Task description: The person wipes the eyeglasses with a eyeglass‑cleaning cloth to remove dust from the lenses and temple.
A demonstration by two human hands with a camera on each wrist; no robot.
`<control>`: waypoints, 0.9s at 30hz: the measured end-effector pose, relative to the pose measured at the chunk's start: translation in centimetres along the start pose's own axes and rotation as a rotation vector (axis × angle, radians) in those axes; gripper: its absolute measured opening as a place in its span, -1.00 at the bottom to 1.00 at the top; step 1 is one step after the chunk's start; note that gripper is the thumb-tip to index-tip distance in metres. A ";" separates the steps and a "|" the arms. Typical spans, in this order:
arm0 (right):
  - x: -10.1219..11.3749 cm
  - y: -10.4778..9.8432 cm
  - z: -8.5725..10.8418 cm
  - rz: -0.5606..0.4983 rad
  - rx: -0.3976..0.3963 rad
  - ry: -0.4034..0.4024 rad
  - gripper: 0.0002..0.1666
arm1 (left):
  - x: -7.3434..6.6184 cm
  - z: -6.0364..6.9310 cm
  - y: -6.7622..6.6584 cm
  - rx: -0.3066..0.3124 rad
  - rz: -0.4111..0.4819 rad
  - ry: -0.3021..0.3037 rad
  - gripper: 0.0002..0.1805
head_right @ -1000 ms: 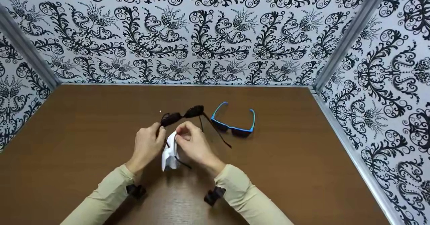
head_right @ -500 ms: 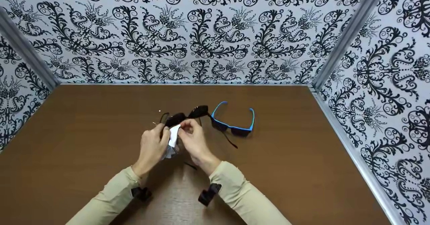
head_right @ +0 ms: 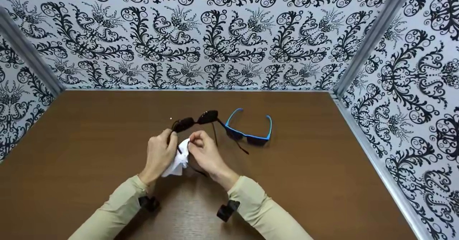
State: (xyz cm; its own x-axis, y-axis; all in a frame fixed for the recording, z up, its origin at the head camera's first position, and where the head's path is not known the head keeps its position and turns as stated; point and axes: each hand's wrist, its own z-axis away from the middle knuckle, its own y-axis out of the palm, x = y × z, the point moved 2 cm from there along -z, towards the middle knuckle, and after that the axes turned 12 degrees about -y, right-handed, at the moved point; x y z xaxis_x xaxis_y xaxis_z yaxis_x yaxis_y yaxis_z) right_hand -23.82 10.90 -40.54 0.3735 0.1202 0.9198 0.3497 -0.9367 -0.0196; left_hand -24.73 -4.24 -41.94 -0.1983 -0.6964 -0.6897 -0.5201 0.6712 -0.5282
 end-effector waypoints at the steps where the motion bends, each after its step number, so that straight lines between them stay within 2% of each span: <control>1: 0.1 -0.2 0.1 0.017 0.026 -0.006 -0.83 | 0.2 -0.2 -0.1 -0.002 -0.003 -0.009 -0.73; 7: 1.2 -1.2 0.5 0.031 0.159 -0.028 -0.81 | 1.2 -1.2 -0.8 0.002 -0.010 -0.038 -0.74; 12: 2.3 -2.5 0.7 0.001 0.218 -0.081 -0.81 | 2.2 -1.9 -1.4 0.001 -0.026 -0.069 -0.73; 20: 4.7 -3.9 0.7 0.048 0.240 -0.176 -0.80 | 2.9 -2.5 -1.7 0.004 -0.019 -0.098 -0.70; 27: 7.1 -4.2 0.6 -0.007 0.252 -0.244 -0.84 | 3.0 -2.6 -1.8 -0.005 -0.013 -0.123 -0.71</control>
State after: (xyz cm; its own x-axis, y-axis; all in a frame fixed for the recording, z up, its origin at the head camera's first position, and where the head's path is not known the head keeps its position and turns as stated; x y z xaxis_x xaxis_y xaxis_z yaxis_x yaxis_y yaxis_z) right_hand -22.12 15.93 -34.14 0.5541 0.2305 0.7999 0.5432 -0.8283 -0.1376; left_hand -26.55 -8.20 -41.71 -0.0883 -0.6688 -0.7381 -0.5265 0.6604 -0.5354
